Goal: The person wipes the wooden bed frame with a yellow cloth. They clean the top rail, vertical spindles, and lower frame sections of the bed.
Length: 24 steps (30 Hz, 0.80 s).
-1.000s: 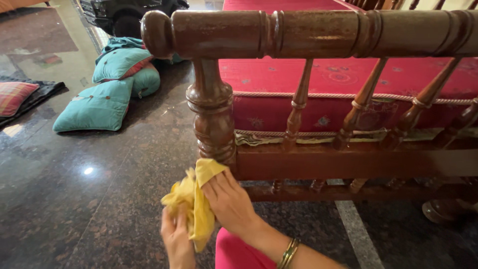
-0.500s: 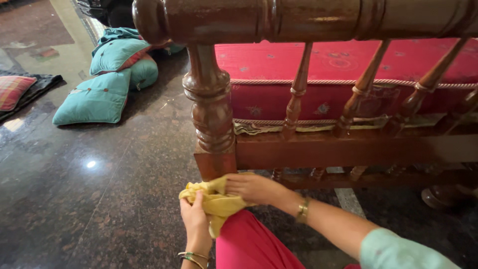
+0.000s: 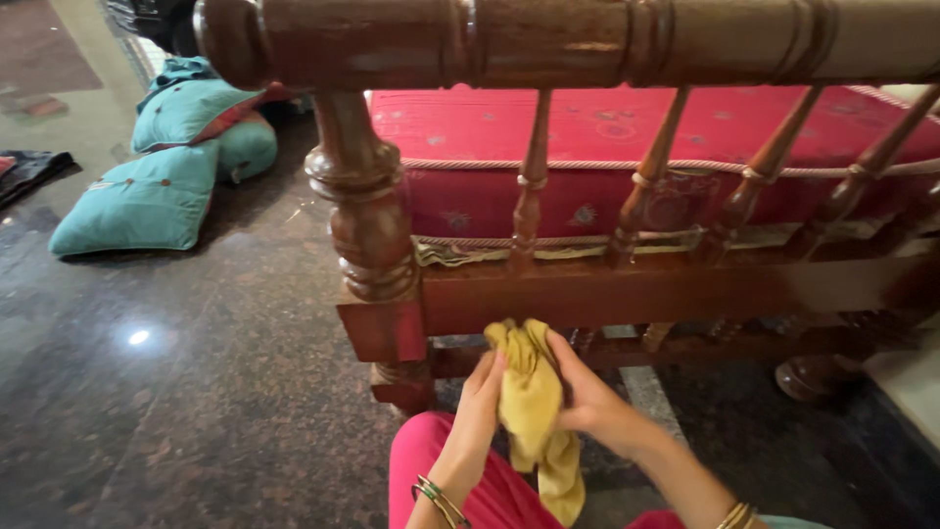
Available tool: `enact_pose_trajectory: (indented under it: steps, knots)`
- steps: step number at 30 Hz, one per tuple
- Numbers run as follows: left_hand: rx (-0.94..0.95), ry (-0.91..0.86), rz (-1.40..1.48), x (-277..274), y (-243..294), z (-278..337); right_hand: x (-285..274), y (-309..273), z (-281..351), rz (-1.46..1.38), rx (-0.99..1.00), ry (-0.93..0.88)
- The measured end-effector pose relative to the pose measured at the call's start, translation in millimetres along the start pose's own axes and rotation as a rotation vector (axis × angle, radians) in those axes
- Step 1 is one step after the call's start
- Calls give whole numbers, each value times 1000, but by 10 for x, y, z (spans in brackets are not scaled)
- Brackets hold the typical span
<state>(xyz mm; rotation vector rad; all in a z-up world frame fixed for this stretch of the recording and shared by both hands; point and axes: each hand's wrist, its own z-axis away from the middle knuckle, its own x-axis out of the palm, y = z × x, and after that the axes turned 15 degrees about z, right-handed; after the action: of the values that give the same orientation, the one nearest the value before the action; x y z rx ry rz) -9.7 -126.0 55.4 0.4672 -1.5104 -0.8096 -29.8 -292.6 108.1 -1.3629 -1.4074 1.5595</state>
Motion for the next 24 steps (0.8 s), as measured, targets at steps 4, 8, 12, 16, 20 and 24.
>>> enact_pose_trajectory:
  steps: [4, 8, 12, 16, 20, 24]
  knots:
    - [124, 76, -649, 277, 458, 126, 186, -2, 51, 371, -76, 400]
    - [942, 252, -732, 425, 1128, 171, 354, -110, -270, 801, -731, 742]
    - [1310, -41, -1015, 531, 1546, -75, 528, -165, -635, 1451, -757, 753]
    - [1358, -324, -1527, 604, 1605, -499, 438, 55, -1129, 1438, -895, 633]
    - [1350, -187, -1840, 492, 1473, -728, -50, 621, -1118, 1586, -1065, 460]
    - [1392, -104, -1902, 387, 1395, -803, -976, 1008, -626, 1783, -1059, 501]
